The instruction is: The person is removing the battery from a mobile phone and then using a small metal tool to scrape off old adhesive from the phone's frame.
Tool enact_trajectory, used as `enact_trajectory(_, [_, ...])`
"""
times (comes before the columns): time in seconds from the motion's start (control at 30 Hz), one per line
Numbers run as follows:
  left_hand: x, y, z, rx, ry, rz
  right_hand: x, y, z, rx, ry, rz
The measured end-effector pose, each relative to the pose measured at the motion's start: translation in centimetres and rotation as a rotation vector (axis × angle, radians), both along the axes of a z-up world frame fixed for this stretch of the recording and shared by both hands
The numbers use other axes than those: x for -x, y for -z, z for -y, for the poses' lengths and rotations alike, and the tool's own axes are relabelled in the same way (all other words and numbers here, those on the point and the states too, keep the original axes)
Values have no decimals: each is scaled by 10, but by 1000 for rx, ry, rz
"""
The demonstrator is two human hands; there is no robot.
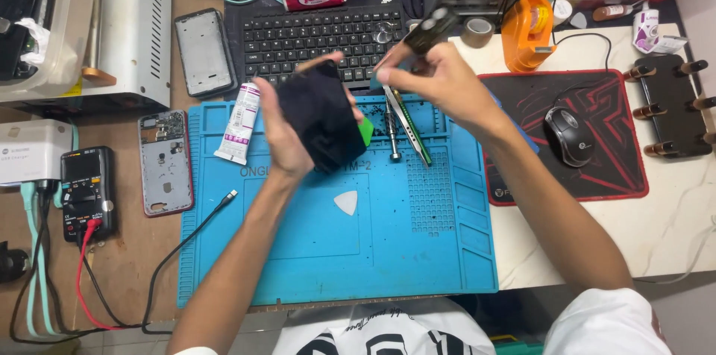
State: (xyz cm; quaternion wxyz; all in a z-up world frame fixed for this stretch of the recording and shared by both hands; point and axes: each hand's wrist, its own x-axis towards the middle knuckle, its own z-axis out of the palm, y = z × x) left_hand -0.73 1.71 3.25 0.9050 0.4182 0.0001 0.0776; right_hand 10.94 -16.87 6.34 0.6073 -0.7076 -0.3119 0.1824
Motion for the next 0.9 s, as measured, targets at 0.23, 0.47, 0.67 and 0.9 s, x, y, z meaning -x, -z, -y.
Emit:
enact_trajectory(0.23, [0, -32, -57, 252, -286, -16, 18, 43, -26, 293, -215, 199])
enact_trajectory(0.47, [-2, -26, -60, 245, -270, 14, 50, 50, -56, 606, -15, 207])
enact_trajectory(0.67, [0, -30, -62, 281, -264, 7, 47, 60, -70, 549, -39, 111])
enact_trajectory(0.9, [1, -34, -59, 246, -283, 17, 28, 53, -53, 389, -69, -77])
